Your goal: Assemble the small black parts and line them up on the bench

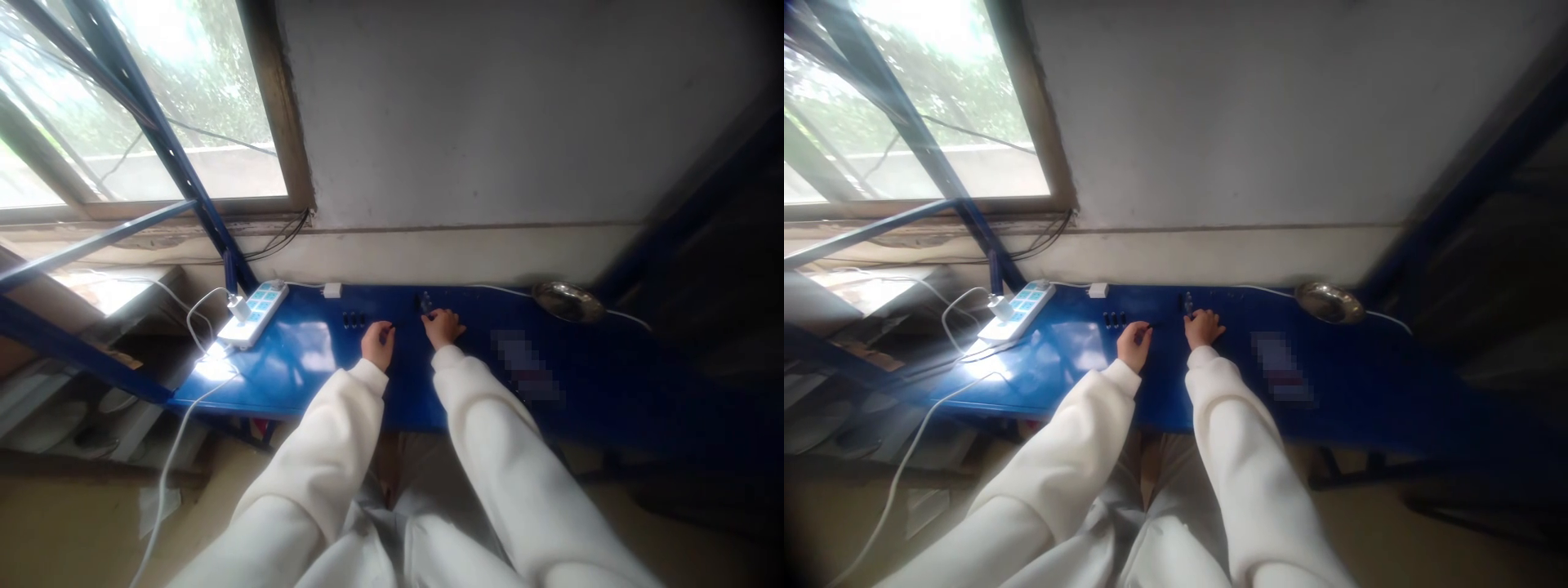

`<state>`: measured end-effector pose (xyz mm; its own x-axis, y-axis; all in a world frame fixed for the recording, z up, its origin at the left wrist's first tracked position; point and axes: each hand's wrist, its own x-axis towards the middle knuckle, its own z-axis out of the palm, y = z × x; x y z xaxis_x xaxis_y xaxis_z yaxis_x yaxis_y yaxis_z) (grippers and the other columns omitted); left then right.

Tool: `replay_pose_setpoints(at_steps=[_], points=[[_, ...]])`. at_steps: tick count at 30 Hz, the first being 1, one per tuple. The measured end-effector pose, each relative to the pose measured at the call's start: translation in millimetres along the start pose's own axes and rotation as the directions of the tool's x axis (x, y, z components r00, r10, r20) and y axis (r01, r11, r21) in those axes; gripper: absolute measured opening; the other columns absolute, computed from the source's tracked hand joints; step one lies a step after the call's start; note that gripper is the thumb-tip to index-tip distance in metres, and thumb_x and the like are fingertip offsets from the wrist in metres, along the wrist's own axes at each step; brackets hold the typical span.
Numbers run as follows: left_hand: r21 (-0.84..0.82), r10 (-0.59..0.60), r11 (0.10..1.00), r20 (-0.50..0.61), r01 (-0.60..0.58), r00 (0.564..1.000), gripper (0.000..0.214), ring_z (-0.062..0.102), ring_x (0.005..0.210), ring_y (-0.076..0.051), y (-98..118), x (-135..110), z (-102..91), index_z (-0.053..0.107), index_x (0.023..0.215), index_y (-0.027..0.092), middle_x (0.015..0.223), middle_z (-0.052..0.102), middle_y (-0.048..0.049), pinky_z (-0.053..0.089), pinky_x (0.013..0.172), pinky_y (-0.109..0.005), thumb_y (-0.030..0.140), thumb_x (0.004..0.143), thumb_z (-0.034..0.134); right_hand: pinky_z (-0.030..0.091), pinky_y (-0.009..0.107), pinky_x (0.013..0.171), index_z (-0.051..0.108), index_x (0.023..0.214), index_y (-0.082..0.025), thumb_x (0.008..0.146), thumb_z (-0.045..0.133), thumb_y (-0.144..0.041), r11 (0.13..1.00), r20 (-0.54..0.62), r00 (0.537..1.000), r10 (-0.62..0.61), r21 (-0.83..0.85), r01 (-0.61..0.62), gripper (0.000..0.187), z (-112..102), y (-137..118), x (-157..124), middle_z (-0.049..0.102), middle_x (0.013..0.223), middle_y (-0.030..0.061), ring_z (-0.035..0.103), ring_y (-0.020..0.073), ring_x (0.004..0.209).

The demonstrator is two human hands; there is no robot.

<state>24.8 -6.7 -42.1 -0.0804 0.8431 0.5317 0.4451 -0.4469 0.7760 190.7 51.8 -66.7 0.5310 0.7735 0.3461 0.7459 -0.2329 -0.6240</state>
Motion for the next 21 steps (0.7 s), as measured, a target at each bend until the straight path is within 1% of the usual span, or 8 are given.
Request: replay_pose_setpoints(at_steps=[5,7,9,10,12,16,19,21], points=[[-0.013,0.006,1.000,-0.021,-0.007,1.000,0.016,0.057,0.062,-0.011,1,0,-0.9,0.059,0.085,0.017,0.080,0.063,-0.0053,0.048,0.059,-0.025,0.029,0.079,0.053,0.030,0.044,0.074,0.065,0.064,-0.018,0.071,0.057,-0.037,0.999,-0.019,1.000,-0.017,0.048,0.018,0.022,-3,-2,0,0.057,0.076,0.0090,0.044,0.0245,0.083],[-0.017,0.017,1.000,-0.025,-0.017,1.000,0.016,0.056,0.061,-0.011,1,0,-1.2,0.059,0.085,0.017,0.080,0.063,-0.0054,0.048,0.058,-0.025,0.030,0.079,0.053,0.030,0.043,0.073,0.066,0.063,-0.018,0.070,0.058,-0.034,0.999,0.005,1.000,-0.006,0.042,0.006,0.019,-5,-6,-3,0.057,0.075,0.0084,0.045,0.0240,0.082],[-0.019,0.022,1.000,-0.034,-0.023,0.999,0.016,0.056,0.061,-0.011,1,0,-1.3,0.059,0.085,0.017,0.080,0.063,-0.0056,0.048,0.058,-0.025,0.030,0.079,0.052,0.029,0.043,0.074,0.067,0.064,-0.019,0.070,0.059,-0.032,0.999,0.035,0.999,-0.026,0.033,0.025,0.016,-7,-12,-11,0.058,0.077,0.0080,0.045,0.0236,0.081],[-0.017,0.021,1.000,-0.042,-0.022,0.999,0.016,0.056,0.061,-0.011,1,0,-1.3,0.059,0.085,0.017,0.080,0.063,-0.0055,0.048,0.058,-0.025,0.030,0.079,0.052,0.029,0.042,0.074,0.067,0.065,-0.020,0.070,0.058,-0.031,0.998,0.043,0.997,-0.058,0.038,0.056,0.015,-8,-15,-17,0.059,0.078,0.0077,0.045,0.0233,0.081],[-0.013,0.013,1.000,-0.054,-0.014,0.998,0.016,0.056,0.060,-0.011,0,0,-1.1,0.059,0.085,0.017,0.080,0.063,-0.0052,0.048,0.058,-0.025,0.031,0.079,0.052,0.028,0.041,0.076,0.067,0.068,-0.020,0.073,0.056,-0.031,0.985,0.028,0.986,-0.165,0.045,0.164,0.016,-11,-21,-30,0.060,0.082,0.0070,0.046,0.0225,0.083],[-0.014,-0.004,1.000,-0.055,0.003,0.999,0.017,0.056,0.061,-0.010,-1,-1,-1.1,0.059,0.086,0.017,0.081,0.063,-0.0049,0.047,0.059,-0.025,0.031,0.079,0.052,0.024,0.042,0.082,0.066,0.073,-0.020,0.078,0.053,-0.029,0.926,-0.012,0.926,-0.377,0.009,0.377,0.016,-18,-28,-51,0.060,0.089,0.0067,0.045,0.0217,0.088],[-0.017,-0.005,1.000,-0.054,0.004,0.999,0.016,0.056,0.061,-0.011,-1,-1,-1.6,0.059,0.086,0.017,0.081,0.063,-0.0048,0.047,0.059,-0.025,0.030,0.080,0.052,0.022,0.041,0.084,0.065,0.072,-0.020,0.079,0.052,-0.027,0.890,-0.020,0.890,-0.456,-0.014,0.456,0.016,-23,-29,-56,0.061,0.089,0.0064,0.045,0.0212,0.088],[-0.018,-0.004,1.000,-0.061,0.003,0.998,0.017,0.056,0.062,-0.011,-1,-1,-1.7,0.059,0.087,0.017,0.082,0.063,-0.0051,0.048,0.059,-0.025,0.030,0.080,0.051,0.022,0.041,0.084,0.064,0.072,-0.020,0.080,0.052,-0.027,0.879,-0.020,0.878,-0.478,-0.013,0.477,0.016,-24,-29,-56,0.061,0.089,0.0062,0.045,0.0210,0.088]])
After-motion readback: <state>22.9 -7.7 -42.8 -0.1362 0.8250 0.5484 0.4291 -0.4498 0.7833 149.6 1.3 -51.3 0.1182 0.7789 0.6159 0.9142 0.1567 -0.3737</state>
